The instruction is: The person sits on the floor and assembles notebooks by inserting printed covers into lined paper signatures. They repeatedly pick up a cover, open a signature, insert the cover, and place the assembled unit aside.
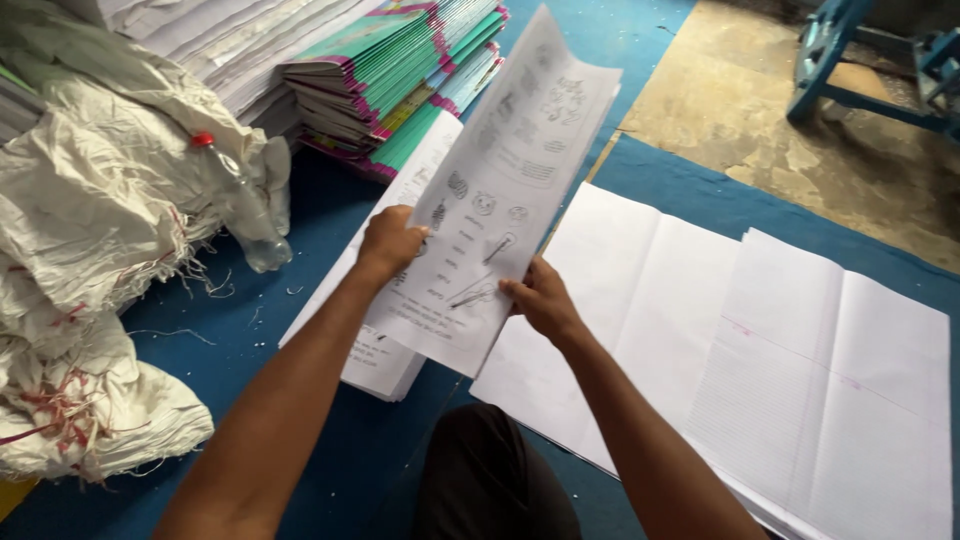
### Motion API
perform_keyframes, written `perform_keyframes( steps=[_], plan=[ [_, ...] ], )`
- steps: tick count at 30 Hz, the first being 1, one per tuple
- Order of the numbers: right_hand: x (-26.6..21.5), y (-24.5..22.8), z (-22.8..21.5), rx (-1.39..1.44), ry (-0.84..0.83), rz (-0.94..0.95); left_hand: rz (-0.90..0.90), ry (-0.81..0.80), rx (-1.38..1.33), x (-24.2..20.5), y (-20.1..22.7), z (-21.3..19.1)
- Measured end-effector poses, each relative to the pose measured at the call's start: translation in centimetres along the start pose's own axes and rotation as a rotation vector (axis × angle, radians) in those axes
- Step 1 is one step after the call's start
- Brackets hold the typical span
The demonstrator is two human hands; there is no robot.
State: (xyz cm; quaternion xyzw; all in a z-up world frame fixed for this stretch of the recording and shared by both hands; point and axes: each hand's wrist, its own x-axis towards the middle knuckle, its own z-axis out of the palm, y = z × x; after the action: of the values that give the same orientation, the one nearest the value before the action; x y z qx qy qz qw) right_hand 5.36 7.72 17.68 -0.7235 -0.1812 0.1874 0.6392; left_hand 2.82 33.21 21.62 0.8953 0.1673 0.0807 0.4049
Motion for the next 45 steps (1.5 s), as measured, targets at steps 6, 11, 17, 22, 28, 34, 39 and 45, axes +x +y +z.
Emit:
perform_keyframes(
  steps=[6, 11, 17, 22, 28, 34, 39, 45],
  plan=[
    [2.7, 1.4, 6.2, -0.078, -0.035, 0.091, -0.093, 0.034, 0.068, 1.1, -7.1, -2.5],
    [4.1, 3.5, 9.0, -0.082, -0.032, 0.158, -0.194, 0.003, 0.089, 1.3, -11.6, -2.2],
    [4.0, 5.3, 11.3, -0.136, -0.014, 0.251, -0.197, 0.003, 0.171, 1.4, -14.8, -1.0],
    [4.0, 5.0, 11.5, -0.223, -0.008, 0.272, -0.280, -0.062, 0.144, 1.3, -14.4, -1.3],
    [3.8, 4.6, 11.7, -0.426, -0.021, 0.277, -0.320, -0.091, 0.195, 0.6, -13.0, -1.8],
    [3.7, 4.3, 11.9, -0.557, -0.040, 0.335, -0.324, -0.100, 0.204, 0.5, -12.7, -1.9],
    [3.7, 3.9, 11.7, -0.510, -0.054, 0.383, -0.298, -0.092, 0.245, 0.6, -12.9, -1.6],
    [3.2, 3.6, 11.4, -0.440, -0.070, 0.335, -0.309, -0.109, 0.227, 0.9, -13.7, -1.2]
  ],
)
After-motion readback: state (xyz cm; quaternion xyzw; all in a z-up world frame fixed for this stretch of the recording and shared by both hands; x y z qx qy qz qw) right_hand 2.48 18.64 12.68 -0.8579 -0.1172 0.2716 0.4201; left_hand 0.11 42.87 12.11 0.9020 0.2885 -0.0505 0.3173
